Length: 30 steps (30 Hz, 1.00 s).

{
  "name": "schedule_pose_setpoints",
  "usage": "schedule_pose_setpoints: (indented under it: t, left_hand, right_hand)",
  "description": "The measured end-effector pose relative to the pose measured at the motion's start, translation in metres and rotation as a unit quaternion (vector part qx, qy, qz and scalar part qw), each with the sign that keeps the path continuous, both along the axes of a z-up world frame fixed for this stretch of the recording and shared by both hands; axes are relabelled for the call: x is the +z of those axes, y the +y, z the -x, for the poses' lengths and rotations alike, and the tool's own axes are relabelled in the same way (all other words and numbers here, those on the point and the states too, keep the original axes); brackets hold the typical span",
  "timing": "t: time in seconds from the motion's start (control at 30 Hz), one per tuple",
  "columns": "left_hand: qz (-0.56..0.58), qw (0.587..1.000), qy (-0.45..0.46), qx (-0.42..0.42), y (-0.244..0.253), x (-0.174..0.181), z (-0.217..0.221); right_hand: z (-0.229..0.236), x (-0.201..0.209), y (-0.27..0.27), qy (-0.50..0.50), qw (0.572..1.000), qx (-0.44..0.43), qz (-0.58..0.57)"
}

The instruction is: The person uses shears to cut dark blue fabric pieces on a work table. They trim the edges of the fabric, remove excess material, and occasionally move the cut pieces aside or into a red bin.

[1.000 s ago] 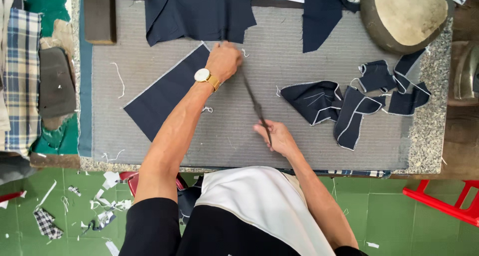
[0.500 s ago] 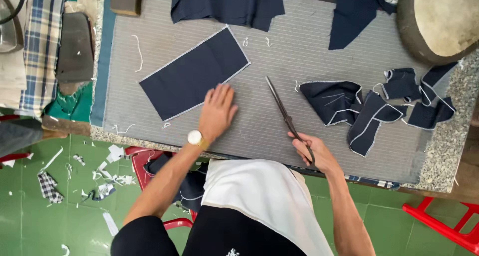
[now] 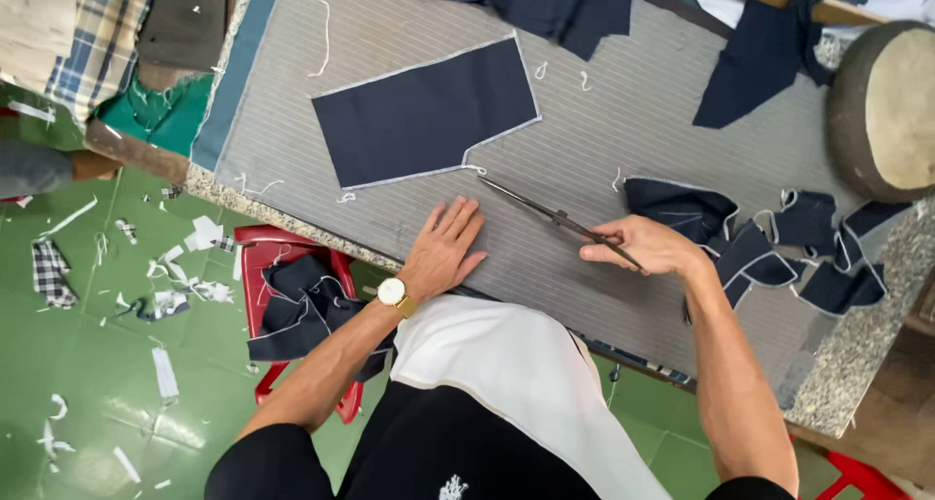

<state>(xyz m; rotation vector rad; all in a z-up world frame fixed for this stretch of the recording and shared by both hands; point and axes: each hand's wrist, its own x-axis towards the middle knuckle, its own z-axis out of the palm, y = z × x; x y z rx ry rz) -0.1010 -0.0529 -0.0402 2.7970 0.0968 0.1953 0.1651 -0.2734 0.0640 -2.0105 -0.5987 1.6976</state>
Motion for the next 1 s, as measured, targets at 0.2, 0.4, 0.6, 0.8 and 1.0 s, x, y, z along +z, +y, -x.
schedule_pose_setpoints:
  t: [0.2, 0.4, 0.6, 0.8, 1.0]
  left_hand:
    - [-0.016, 0.996, -0.042, 0.077, 0.001, 0.019, -0.032]
    - [-0.034, 0.993, 0.017, 0.11, -0.003, 0.019, -0.056]
    - [-0.057, 0.994, 0.041, 0.085, -0.006, 0.014, -0.025]
    - [-0.05, 0.997, 0.028, 0.059, 0.0, 0.005, 0.001]
    - [-0.048, 0.998, 0.012, 0.045, -0.001, 0.007, 0.011]
  right_hand:
    - [-0.031, 0.053, 0.02, -0.047, 0.998, 0.034, 0.039]
    - [-0.054, 0.067, 0.027, -0.068, 0.994, 0.043, 0.079]
    - [-0.054, 0.066, 0.045, -0.058, 0.991, 0.082, 0.09]
    - [-0.051, 0.057, 0.07, -0.054, 0.981, 0.16, 0.097]
    - [-0.046, 0.049, 0.086, -0.088, 0.959, 0.25, 0.098]
